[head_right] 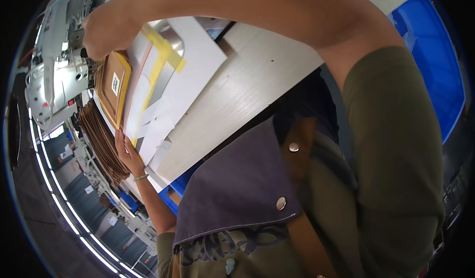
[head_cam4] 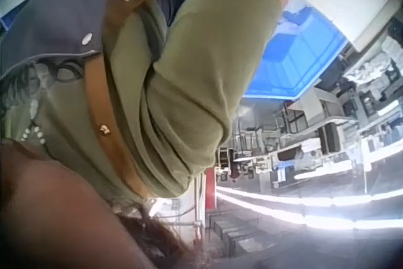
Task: The recorder is seen preparing and sewing leather panels using an industrial sewing machine.
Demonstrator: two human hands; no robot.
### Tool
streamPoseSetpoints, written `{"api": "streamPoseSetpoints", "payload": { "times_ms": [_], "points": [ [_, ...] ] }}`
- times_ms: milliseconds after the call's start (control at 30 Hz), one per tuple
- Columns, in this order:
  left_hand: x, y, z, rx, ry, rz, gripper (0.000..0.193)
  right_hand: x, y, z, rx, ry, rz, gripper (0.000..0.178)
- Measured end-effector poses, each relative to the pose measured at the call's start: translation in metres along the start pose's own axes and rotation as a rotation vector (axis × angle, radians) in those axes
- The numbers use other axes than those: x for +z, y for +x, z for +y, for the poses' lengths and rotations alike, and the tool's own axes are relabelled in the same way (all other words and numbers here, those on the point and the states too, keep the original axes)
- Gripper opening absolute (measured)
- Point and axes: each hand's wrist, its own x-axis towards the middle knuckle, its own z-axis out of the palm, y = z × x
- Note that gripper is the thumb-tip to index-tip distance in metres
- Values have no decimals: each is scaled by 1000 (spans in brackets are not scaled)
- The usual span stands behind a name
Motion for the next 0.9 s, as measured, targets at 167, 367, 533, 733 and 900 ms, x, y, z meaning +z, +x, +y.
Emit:
{"api": "streamPoseSetpoints", "payload": {
  "times_ms": [167,367,533,733,900],
  "points": [
    [-5,-2,-1,6,53,-3,42,-6,-3,15,99,43,18,11],
    [-3,7,-1,-24,105,-62,48,-2,-7,52,261,125,141,14],
    [-17,-7,6,-68,262,-101,50,-10,-31,10,251,206,137,16],
    [-7,9,27,-26,328,-133,52,-29,-59,-5,304,247,92,18],
    [-11,8,27,16,388,-139,51,-34,-59,-11,320,287,53,19]
  ]
}}
